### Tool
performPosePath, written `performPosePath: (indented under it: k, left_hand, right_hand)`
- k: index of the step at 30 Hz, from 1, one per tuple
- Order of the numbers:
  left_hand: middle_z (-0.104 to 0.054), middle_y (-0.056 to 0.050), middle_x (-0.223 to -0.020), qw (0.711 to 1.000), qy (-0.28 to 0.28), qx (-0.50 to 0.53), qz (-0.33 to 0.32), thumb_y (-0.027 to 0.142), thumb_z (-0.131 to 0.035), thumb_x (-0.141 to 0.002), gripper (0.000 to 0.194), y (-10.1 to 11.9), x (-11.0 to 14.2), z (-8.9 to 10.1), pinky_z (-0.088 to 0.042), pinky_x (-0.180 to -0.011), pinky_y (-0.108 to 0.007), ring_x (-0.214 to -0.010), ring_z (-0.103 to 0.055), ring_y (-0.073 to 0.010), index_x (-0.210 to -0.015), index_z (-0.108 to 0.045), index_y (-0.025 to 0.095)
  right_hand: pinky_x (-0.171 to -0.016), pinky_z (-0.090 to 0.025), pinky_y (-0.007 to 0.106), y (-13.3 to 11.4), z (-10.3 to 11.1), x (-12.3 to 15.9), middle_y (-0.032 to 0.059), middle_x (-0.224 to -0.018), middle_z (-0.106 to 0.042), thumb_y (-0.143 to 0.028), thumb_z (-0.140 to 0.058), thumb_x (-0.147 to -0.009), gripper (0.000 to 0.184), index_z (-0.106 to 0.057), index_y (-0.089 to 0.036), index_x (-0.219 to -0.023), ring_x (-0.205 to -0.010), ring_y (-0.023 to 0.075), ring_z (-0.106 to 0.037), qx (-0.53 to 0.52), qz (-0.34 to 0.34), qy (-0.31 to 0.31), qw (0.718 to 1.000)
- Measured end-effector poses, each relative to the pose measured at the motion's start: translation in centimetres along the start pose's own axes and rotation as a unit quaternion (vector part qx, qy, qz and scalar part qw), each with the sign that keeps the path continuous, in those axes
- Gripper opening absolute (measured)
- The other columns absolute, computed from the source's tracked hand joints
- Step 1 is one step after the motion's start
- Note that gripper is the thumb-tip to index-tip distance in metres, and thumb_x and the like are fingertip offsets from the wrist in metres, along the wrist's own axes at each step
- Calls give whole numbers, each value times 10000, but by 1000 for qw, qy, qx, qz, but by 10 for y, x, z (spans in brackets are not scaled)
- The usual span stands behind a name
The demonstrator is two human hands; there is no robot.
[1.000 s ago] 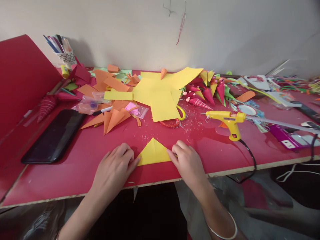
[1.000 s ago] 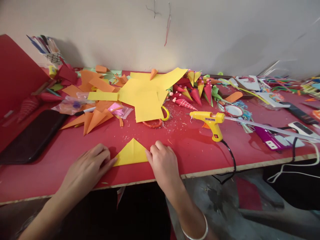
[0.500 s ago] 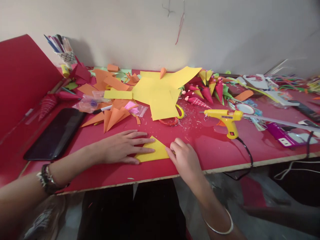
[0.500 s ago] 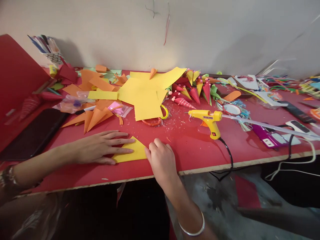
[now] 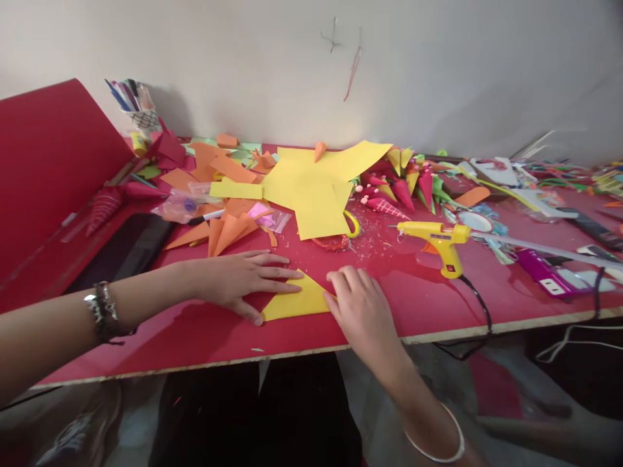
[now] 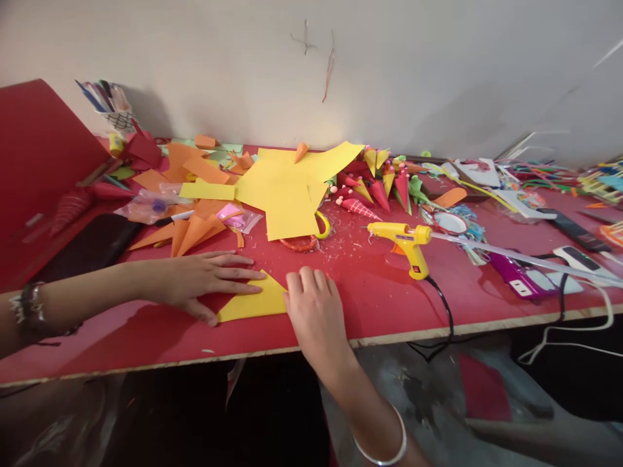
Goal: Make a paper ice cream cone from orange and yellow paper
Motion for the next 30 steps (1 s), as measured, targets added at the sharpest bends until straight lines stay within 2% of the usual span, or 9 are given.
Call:
performPosePath:
  k: [2, 4, 7, 12, 20, 25, 30]
  left_hand:
    - [-348, 23, -1361, 1000, 14, -9, -18, 402, -616, -677, 636, -2, 0, -2, -141, -1053, -397, -1282, -227, -222, -1260, -364, 358]
    - [-330, 25, -1370, 998, 25, -29, -41, 404, -599, -695, 640, -4, 0, -4, -139, -1054, -391, -1282, -227, -220, -1276, -335, 356]
    - [-295, 14, -1389, 997, 12, -60, -57, 408, -555, -733, 630, -7, 0, -6, -113, -1058, -390, -1285, -211, -226, -1302, -294, 330]
    - [-251, 8, -1409, 996, -26, -74, -47, 462, -553, -723, 680, -9, -1, -5, -87, -1061, -379, -1294, -161, -244, -1320, -268, 301]
    - [-260, 13, -1406, 993, -5, -94, -64, 495, -542, -721, 701, -7, 0, -4, -150, -1041, -386, -1278, -199, -252, -1326, -234, 324]
    - [-269, 4, -1402, 994, -13, -100, -47, 455, -560, -722, 697, -4, 1, -2, -155, -1039, -385, -1277, -202, -251, -1326, -237, 322]
    - [-298, 6, -1390, 992, -2, -112, -61, 460, -565, -715, 691, -3, 0, 0, -187, -1028, -367, -1265, -244, -242, -1318, -255, 328]
  right_hand:
    - [-809, -343, 390, -9, 3, 2, 105, -1016, -535, -129, -420, -828, 264, -520, -211, -1059, -923, 232, -471, -22, 94, 15, 995]
    - [-876, -314, 408, -20, 3, 6, 80, -1068, -517, -157, -406, -845, 315, -486, -262, -1131, -974, 224, -449, -65, 190, -5, 980]
    - [-842, -356, 378, -32, -1, 10, 71, -1003, -532, -329, -427, -849, 322, -478, -262, -1160, -948, 217, -452, -113, 246, -48, 961]
    - [-852, -364, 375, -32, -6, 12, 76, -1065, -529, -449, -374, -848, 415, -488, -207, -1166, -959, 214, -444, -134, 234, -57, 961]
    - [-933, -305, 429, 2, 4, 21, 49, -1127, -528, -559, -443, -767, 441, -575, -284, -1086, -1048, 235, -411, -132, 137, -53, 980]
    - [-921, -345, 432, 30, 7, 39, 27, -1215, -486, -545, -465, -762, 420, -561, -323, -1106, -1112, 246, -381, -93, 81, -57, 991]
    - [-909, -380, 432, 44, 4, 57, 14, -1260, -445, -481, -482, -779, 388, -528, -342, -1138, -1155, 243, -360, -89, 28, -51, 994]
Point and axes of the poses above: each hand's wrist, its own x-axis away from the middle knuckle, its own z-axis out of the back of the hand, y = z × x, the point moved 1 cm from there along -x, towards the middle knuckle
